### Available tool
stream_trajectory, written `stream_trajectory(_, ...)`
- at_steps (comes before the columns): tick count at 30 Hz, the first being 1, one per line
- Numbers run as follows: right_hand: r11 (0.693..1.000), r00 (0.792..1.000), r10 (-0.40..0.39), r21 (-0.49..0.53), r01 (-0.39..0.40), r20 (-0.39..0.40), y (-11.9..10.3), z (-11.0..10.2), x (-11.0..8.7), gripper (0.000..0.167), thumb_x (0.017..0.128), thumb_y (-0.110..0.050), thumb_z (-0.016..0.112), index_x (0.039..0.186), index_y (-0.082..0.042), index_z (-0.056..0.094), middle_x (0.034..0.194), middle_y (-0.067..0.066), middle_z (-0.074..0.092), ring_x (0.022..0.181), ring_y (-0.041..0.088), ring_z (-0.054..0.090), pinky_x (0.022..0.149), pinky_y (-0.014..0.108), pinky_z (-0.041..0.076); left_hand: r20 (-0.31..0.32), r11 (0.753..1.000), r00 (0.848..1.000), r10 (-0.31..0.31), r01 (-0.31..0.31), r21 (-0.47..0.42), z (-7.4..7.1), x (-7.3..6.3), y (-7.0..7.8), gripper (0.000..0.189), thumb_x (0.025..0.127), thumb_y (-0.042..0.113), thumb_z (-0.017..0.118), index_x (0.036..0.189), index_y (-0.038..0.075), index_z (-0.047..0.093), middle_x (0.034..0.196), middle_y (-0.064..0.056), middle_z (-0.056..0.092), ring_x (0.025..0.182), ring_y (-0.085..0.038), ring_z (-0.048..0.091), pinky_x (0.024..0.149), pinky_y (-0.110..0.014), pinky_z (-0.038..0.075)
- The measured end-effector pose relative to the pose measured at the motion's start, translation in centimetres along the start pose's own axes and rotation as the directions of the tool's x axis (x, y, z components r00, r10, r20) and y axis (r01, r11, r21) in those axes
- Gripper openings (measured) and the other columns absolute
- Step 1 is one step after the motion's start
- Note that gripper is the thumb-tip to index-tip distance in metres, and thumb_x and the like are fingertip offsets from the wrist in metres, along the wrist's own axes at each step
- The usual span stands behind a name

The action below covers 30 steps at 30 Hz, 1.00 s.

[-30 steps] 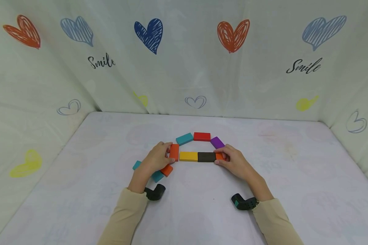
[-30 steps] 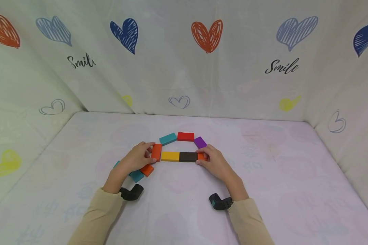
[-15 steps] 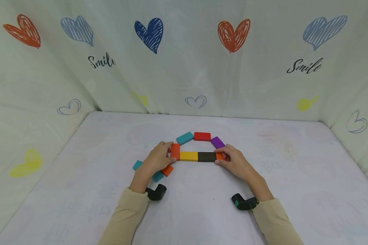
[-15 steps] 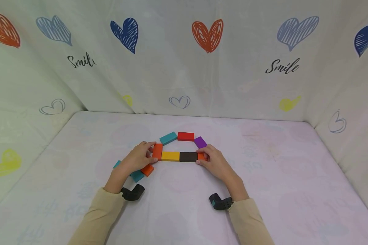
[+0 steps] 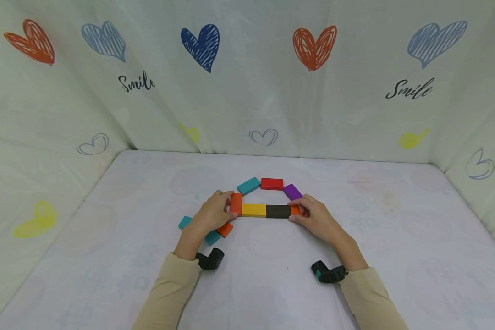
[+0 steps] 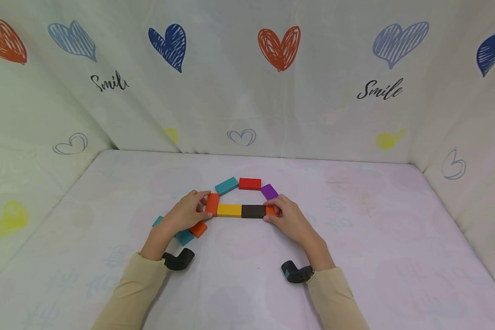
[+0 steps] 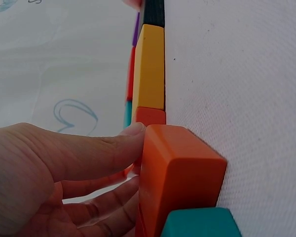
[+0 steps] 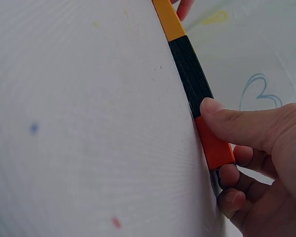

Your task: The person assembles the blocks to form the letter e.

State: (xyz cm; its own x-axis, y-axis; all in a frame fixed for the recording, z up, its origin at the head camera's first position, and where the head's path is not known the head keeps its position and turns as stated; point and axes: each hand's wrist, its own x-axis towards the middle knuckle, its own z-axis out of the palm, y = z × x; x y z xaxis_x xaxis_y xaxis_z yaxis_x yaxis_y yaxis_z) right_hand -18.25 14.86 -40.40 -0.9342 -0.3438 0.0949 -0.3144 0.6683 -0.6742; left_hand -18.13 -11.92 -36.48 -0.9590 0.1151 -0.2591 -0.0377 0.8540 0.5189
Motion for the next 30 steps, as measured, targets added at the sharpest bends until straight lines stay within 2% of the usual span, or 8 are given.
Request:
stream_trajectory(24,1.0,1.0,-0.02,-0.01,0.02,-0.01,-0.3,-0.13,-0.09,0.032,0.082,-0.013,0.071,0.112,-0.006,0.064,0.079,0.003,0.044,0.074,0.014,0.042,0.06,0.021,0.034,-0.001,1.0,1.0,0.001,-0.001,0.003,-0.1,-0.03,0.03,0.063,0.086,0.02,0.067,0.141,0.008,0.039,0.108,-0.01,0.051,0.095,-0.021,0.049,0.081,-0.034,0.05)
stream_trajectory(30,1.0,1.0,-0.012,-0.003,0.012,-0.003,-0.33,-0.07,-0.14,0.032,0.082,-0.013,0.07,0.112,-0.006,0.064,0.079,0.003,0.045,0.074,0.014,0.043,0.06,0.021,0.034,0.028,0.999,0.999,0.043,-0.043,-0.027,-0.6,0.22,-0.55,0.068,0.086,0.021,0.067,0.143,0.005,0.033,0.107,-0.011,0.053,0.091,-0.02,0.05,0.077,-0.03,0.049)
